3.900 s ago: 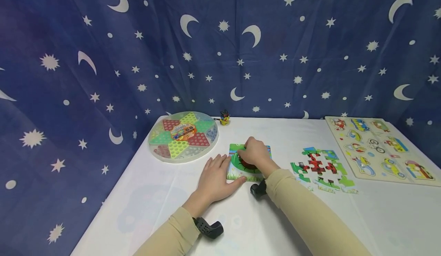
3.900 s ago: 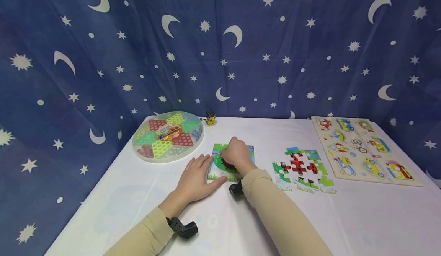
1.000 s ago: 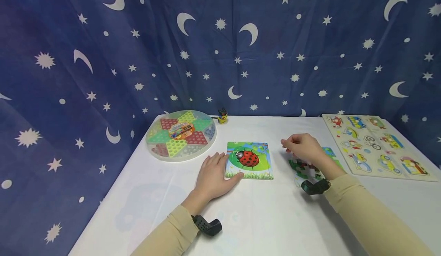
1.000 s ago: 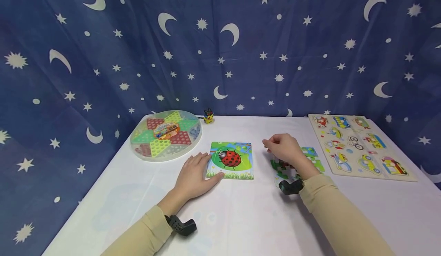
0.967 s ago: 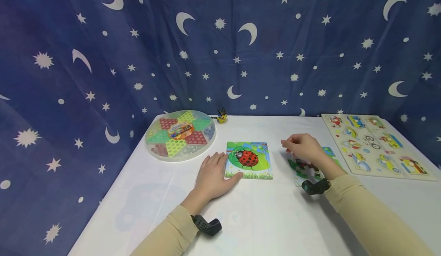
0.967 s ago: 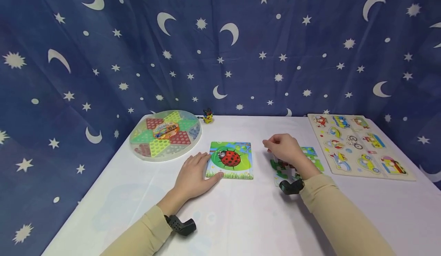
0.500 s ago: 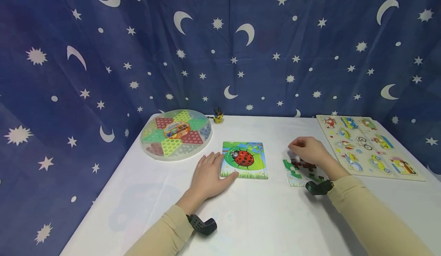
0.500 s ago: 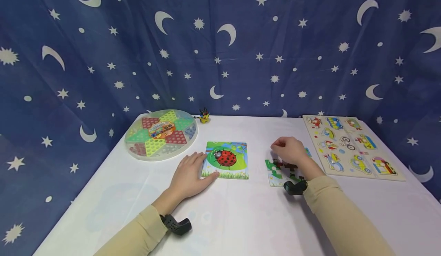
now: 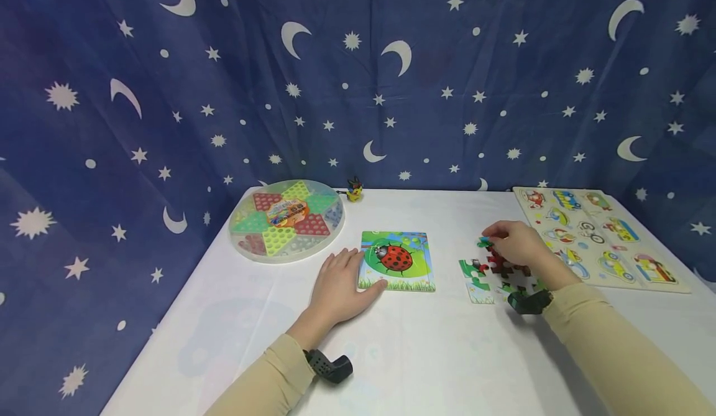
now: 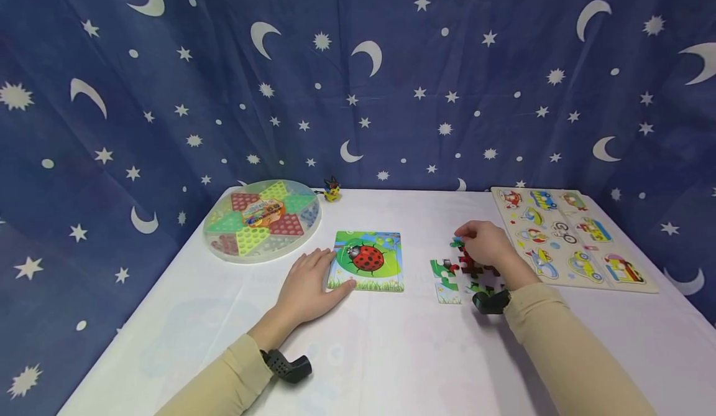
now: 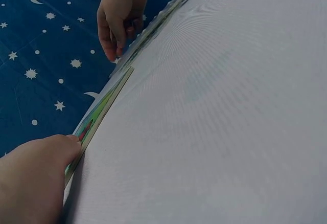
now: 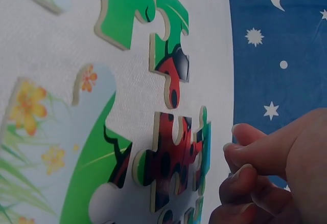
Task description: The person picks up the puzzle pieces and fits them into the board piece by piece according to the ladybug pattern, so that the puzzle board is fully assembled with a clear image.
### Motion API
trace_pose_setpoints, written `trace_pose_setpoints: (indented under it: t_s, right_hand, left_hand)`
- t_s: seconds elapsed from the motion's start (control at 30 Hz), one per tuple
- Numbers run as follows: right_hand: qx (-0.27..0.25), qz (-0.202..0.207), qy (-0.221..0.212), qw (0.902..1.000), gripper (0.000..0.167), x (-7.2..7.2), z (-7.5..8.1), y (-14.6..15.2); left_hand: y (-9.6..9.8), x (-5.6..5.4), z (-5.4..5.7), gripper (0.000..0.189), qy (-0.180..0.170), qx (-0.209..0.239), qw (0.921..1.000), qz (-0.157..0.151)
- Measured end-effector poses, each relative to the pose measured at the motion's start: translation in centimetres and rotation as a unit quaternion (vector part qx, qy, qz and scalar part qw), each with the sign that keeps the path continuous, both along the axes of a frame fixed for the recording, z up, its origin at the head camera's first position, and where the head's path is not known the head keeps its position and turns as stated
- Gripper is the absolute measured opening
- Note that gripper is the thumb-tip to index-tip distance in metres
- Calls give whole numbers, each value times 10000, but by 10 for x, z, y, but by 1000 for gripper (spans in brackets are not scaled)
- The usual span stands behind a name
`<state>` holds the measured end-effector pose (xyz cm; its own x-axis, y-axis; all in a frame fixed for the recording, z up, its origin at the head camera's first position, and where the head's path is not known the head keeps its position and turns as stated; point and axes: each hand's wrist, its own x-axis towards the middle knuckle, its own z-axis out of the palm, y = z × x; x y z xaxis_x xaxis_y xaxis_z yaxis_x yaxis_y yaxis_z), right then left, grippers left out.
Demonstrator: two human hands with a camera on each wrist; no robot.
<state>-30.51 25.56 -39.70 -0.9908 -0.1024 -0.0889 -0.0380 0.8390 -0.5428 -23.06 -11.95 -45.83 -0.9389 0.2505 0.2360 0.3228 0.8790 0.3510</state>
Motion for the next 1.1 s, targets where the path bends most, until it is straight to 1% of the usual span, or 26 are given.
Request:
trace_pose_setpoints:
  t_s: [0.13, 0.27, 0.4, 0.53, 0.63, 0.73, 0.87, 1.1]
  right_hand:
    - [-4, -159, -166, 9997, 30, -1, 1, 3]
    - [115, -350, -375, 9986, 34, -4, 0, 5]
    - [271, -442, -391, 9979, 37, -5, -1, 7]
    - [570, -444, -229, 9971, 37, -7, -1, 9]
    - [709, -407, -176, 9965, 37, -9, 2, 12]
    - [634, -406, -333, 9966, 38, -12, 3, 17]
    - [492, -410, -558, 9964, 40, -18, 0, 19]
    - [575, -170, -705, 9957, 44, -22, 3, 19]
  left_hand:
    - [0, -1, 0, 85, 27, 2, 10000, 8]
    - [0, -2, -1, 85, 29, -13, 10000, 8]
    - [0, -1, 0, 85, 19, -12, 10000, 28]
    - [0, -1, 1, 84, 11, -3, 10000, 43]
    - [0, -1, 0, 84, 33, -4, 10000, 28]
    - [0, -1, -2, 84, 50, -1, 10000, 2]
    - [-1, 0, -2, 85, 19, 10, 10000, 11]
    - [-1, -1, -2, 85, 53, -51, 10000, 19]
